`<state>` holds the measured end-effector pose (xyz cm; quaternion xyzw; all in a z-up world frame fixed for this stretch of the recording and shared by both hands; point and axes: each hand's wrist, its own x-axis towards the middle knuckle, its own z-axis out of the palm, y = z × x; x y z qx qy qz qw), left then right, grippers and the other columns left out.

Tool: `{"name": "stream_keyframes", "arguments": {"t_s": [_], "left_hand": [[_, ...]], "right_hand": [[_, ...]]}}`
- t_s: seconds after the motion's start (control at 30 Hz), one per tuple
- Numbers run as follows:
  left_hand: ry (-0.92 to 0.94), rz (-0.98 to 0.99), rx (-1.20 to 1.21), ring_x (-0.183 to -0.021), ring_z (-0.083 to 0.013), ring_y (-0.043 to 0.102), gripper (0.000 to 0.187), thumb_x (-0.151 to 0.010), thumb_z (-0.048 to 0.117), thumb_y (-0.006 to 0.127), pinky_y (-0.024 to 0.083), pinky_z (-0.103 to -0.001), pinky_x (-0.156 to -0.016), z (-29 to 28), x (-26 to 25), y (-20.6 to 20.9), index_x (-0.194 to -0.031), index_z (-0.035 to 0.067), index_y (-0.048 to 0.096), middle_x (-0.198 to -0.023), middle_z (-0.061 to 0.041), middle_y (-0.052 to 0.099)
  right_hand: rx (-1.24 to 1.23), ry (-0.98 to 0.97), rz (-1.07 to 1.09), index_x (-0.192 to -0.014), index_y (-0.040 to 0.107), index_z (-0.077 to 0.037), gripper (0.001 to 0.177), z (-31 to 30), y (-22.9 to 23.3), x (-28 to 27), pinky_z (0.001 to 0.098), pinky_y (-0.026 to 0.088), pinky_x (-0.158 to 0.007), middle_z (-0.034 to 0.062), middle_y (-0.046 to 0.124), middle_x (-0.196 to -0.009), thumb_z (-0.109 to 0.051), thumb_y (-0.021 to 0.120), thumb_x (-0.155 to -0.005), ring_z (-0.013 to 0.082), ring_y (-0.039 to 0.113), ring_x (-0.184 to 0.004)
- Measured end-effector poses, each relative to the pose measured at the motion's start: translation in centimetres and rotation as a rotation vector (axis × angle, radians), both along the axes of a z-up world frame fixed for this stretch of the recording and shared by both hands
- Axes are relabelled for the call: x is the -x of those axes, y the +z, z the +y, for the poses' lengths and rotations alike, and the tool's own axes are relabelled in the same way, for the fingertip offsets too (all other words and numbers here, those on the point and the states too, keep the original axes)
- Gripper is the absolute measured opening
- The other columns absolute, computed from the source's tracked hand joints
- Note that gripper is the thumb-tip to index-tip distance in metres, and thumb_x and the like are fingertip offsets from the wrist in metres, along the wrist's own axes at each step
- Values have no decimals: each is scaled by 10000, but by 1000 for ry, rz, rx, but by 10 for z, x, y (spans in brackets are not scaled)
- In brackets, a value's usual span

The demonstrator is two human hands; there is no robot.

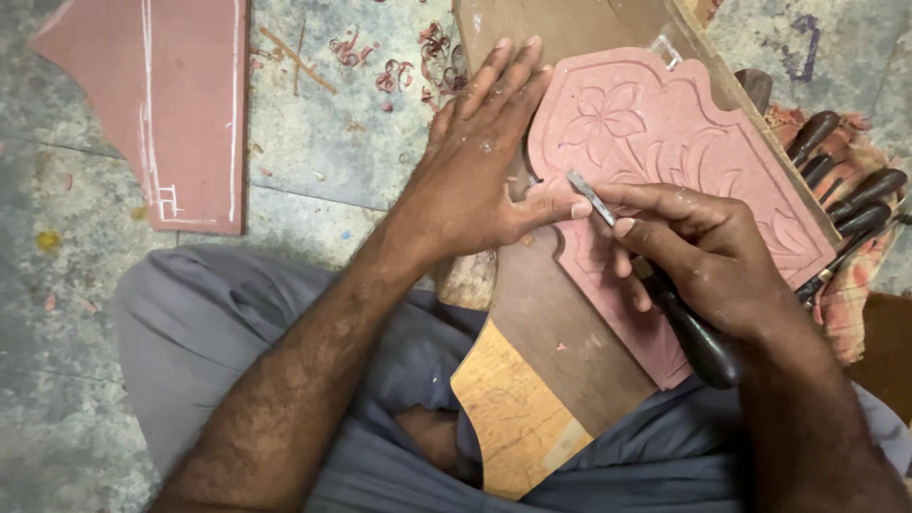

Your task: The person carves a floral design into a wooden panel using a chisel, working while sitting on the floor.

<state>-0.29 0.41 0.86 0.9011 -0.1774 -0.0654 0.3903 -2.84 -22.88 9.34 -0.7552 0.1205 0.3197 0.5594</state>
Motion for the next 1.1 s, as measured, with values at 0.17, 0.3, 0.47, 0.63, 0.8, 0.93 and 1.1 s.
{"name": "stream_keyframes", "arguments": {"t_s": [0.17,0.3,0.47,0.63,0.8,0.93,1.1], "left_hand": [[38,-37,-15,-1603,-277,43,1218,-789,796,753,163,-670,-1250,-6,2,-1,-1615,38,277,-1722,-117,139],[53,-5,-49,-1599,-266,41,1213,-783,800,752,154,-677,-1237,-8,2,-3,-1612,52,280,-1720,-105,141],[33,-15,-58,-1593,-267,35,1197,-812,782,747,156,-679,-1234,-8,1,-6,-1626,64,242,-1720,-102,114],[6,45,-63,-1596,-255,23,1103,-855,708,736,136,-684,-1220,-4,-3,-8,-1639,114,234,-1732,-59,91],[2,67,-24,-1615,-238,31,1069,-882,691,728,137,-664,-1247,0,-4,-4,-1653,122,254,-1753,-41,119],[41,24,-30,-1587,-254,49,1183,-780,750,760,148,-658,-1229,-6,-1,-2,-1617,77,264,-1717,-81,143],[65,-17,-30,-1595,-269,63,1245,-739,820,768,156,-659,-1245,-10,2,-5,-1609,62,299,-1716,-99,171]], "right_hand": [[-82,-23,71,-1295,694,19,360,4,7,-5,257,488,-417,96,665,-703,-10,545,-968,125,595,-509],[46,-83,134,-1250,715,32,340,11,15,-11,255,497,-430,96,715,-766,4,558,-949,112,611,-560],[50,-61,119,-1234,723,4,333,17,12,-9,266,463,-379,106,675,-678,-14,562,-943,132,569,-469],[-100,-44,14,-1252,704,37,308,18,-1,-6,257,463,-392,92,649,-687,-19,561,-985,127,572,-465],[-117,-32,-5,-1281,692,9,338,21,-5,-12,244,470,-426,73,655,-701,-17,543,-978,118,570,-468],[93,14,95,-1250,739,-31,341,12,12,-12,261,452,-410,78,653,-667,-34,562,-959,115,544,-466],[95,100,96,-1240,748,-57,359,6,18,-21,256,476,-417,68,654,-651,-35,560,-935,110,561,-468]]}}
